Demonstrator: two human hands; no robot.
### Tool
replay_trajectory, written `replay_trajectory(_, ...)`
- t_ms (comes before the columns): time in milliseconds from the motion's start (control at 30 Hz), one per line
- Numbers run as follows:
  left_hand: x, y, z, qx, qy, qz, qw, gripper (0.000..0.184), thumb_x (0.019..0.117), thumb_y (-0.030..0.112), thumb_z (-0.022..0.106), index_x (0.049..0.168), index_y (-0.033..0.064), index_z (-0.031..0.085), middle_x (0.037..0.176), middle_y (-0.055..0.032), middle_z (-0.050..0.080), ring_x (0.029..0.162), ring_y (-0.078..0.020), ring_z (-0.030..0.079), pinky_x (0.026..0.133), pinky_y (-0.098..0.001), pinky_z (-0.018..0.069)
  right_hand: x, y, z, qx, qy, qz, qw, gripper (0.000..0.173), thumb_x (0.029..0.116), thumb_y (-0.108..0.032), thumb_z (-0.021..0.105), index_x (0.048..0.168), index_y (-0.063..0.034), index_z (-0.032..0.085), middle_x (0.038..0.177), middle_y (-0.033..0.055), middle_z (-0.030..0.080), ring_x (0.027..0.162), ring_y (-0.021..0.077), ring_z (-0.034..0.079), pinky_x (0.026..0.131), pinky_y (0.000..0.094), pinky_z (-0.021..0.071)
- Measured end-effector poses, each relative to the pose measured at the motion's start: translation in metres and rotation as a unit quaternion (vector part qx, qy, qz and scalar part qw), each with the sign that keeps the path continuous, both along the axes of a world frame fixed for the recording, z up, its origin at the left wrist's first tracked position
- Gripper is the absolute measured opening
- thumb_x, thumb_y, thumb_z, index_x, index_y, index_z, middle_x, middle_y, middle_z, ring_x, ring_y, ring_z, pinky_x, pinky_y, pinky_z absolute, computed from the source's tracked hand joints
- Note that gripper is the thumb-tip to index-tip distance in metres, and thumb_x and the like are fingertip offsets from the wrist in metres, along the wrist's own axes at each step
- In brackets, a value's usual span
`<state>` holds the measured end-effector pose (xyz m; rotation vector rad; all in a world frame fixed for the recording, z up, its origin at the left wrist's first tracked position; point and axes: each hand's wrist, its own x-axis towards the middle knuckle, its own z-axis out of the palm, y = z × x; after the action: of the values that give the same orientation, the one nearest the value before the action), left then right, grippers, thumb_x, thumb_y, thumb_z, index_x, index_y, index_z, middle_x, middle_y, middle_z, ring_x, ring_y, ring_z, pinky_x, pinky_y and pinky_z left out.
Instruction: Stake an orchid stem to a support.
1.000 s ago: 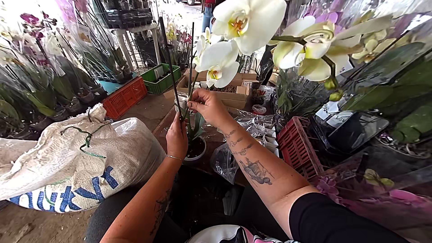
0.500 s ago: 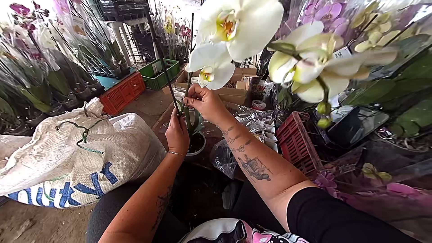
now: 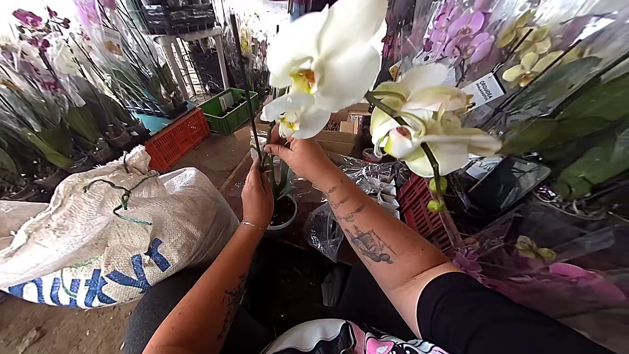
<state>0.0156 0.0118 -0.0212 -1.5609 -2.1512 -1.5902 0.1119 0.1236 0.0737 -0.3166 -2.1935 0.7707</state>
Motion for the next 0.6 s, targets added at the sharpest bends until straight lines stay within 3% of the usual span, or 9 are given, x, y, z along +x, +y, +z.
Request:
replay_trajectory(67,-0.005,-0.001,0.001,0.011,-0.031,-0.036,0.999,0.042,0.1094,0.014,0.040,0.148,-0.0026,0.043,0.132,-0.0173,0.064,0.118,-0.0227,0.065,0.104,-0.0404,0.0522,0.000,0.003,0.000,-0.009,0.015,0.032,0.999,0.015,0.0951,-0.013,0.072,0.099,0.0019,0.069,0.091,0.0100,0.070,0.086,0.0141,0.067,0.084,0.0325,0.0569)
replay_trajectory(200,-0.014,-0.006,0.006,0.090,-0.058,-0.096,0.990,0.044,0.1059,0.015,0.041,0.146,-0.0037,0.045,0.135,-0.0186,0.059,0.123,-0.0211,0.061,0.106,-0.0380,0.0506,0.006,-0.002,0.003,-0.078,-0.005,0.043,0.996,0.016,0.0973,-0.012,0.070,0.106,0.0017,0.068,0.096,0.0102,0.071,0.087,0.0129,0.069,0.084,0.0315,0.0584)
replay_trajectory(367,-0.023,-0.010,0.056,0.157,-0.051,-0.116,0.979,0.045,0.1099,0.021,0.035,0.145,-0.0068,0.044,0.136,-0.0198,0.059,0.126,-0.0213,0.059,0.109,-0.0386,0.0475,0.007,-0.004,0.003,-0.063,-0.032,0.031,0.997,0.019,0.1004,-0.016,0.066,0.108,0.0011,0.069,0.098,0.0118,0.071,0.090,0.0167,0.069,0.087,0.0363,0.0568)
replay_trajectory(467,-0.024,-0.007,0.082,0.191,-0.034,-0.135,0.972,0.041,0.1116,0.018,0.034,0.139,-0.0076,0.050,0.128,-0.0163,0.065,0.119,-0.0173,0.063,0.106,-0.0360,0.0512,0.005,-0.003,0.005,-0.015,-0.003,0.016,1.000,0.022,0.1004,-0.016,0.065,0.110,0.0030,0.070,0.102,0.0154,0.071,0.096,0.0222,0.069,0.092,0.0415,0.0560)
replay_trajectory(533,-0.022,-0.006,0.094,0.212,-0.045,-0.143,0.966,0.040,0.1120,0.018,0.034,0.139,-0.0068,0.051,0.126,-0.0108,0.066,0.116,-0.0103,0.063,0.103,-0.0306,0.0505,0.009,-0.009,0.012,-0.033,0.000,0.001,0.999,0.025,0.1009,-0.015,0.064,0.117,0.0046,0.068,0.109,0.0173,0.071,0.102,0.0222,0.069,0.097,0.0400,0.0552)
replay_trajectory(600,-0.022,-0.006,0.107,0.224,-0.110,-0.174,0.953,0.040,0.1126,0.020,0.032,0.139,-0.0052,0.050,0.128,-0.0080,0.065,0.117,-0.0107,0.064,0.102,-0.0321,0.0530,0.009,-0.011,0.016,-0.078,0.003,-0.003,0.997,0.025,0.1021,-0.015,0.063,0.119,0.0036,0.067,0.107,0.0155,0.071,0.097,0.0181,0.071,0.091,0.0353,0.0583)
